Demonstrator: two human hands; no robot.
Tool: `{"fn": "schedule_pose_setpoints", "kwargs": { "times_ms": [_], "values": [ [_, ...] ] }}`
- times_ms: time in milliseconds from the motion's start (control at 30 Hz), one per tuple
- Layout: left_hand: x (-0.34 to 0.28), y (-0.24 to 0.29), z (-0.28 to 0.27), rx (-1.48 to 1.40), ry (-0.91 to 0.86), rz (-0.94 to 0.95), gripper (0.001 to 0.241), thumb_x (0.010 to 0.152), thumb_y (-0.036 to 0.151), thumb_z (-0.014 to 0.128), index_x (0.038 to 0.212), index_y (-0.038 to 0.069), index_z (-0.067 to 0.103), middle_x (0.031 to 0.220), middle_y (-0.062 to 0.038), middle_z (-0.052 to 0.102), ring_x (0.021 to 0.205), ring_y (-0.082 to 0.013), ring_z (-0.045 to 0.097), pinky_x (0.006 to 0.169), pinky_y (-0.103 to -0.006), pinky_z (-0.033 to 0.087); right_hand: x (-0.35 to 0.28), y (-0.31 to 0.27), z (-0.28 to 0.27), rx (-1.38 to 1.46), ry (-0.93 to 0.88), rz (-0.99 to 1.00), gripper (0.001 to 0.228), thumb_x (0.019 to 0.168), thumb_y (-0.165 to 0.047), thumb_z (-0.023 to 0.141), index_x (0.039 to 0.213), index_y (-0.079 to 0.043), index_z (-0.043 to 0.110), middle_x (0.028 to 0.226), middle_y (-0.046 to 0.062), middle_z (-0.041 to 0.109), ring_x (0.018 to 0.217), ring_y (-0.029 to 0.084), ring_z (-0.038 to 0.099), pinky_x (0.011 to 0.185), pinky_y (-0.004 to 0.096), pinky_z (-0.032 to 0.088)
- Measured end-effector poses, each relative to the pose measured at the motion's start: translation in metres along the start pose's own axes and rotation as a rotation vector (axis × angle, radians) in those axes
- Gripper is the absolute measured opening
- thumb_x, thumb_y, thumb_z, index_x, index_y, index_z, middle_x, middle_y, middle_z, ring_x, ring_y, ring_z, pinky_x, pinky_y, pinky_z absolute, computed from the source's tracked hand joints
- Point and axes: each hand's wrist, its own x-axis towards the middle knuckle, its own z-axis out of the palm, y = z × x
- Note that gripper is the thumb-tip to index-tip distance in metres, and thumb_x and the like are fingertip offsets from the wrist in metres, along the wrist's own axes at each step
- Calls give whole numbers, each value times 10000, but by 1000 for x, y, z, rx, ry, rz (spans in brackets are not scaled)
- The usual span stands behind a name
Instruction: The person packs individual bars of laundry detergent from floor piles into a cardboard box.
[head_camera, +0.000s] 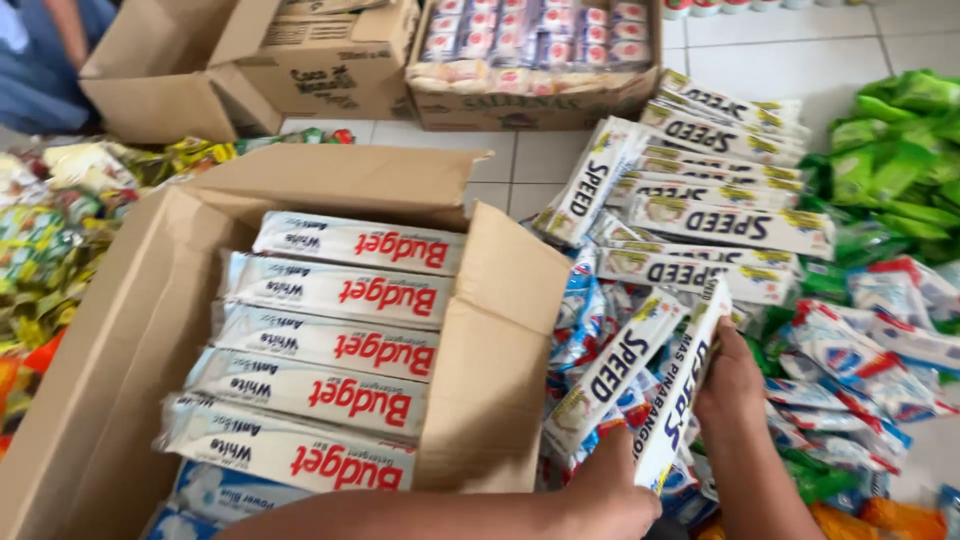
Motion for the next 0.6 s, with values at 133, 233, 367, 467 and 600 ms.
{"fn": "schedule_pose_setpoints", "kwargs": {
  "times_ms": [133,233,367,467,600],
  "values": [
    [-64,-3,-90,-76,-97,293,565,827,118,721,1326,-11,489,1058,-213,695,902,-261,690,691,-347,549,-25,-24,49,93,-230,41,299,1081,-194,591,1339,-44,572,1187,107,702,1049,235,691,959,406,581],
    [-119,0,-180,-553,-53,177,553,848,144,738,1330,-5,512,1062,-188,739,845,-220,715,655,-323,569,-75,-56,124,18,-330,-50,321,1037,-83,608,1357,-87,576,1199,70,701,1101,203,691,998,384,565],
    [-151,-9,-328,-368,661,275,499,815,134,771,1298,94,652,991,-69,734,830,-161,663,697,-290,522,-118,-58,212,-425,-517,-183,578,891,-15,692,1436,-86,513,1129,41,713,1047,166,684,912,332,552],
    [-142,-14,-402,-526,918,450,496,841,54,758,1305,113,594,1027,-21,682,878,-128,627,678,-274,463,-134,-40,268,-765,-701,-283,732,816,13,772,1476,-95,475,1058,63,704,995,147,652,884,290,541],
    [-91,-37,-478,-564,1052,453,442,858,62,766,1251,114,573,1090,-11,686,946,-131,658,688,-316,476,-157,-6,323,-1227,-730,-489,736,753,-96,847,1410,-120,518,951,119,688,898,261,673,827,364,563]
  ]
}}
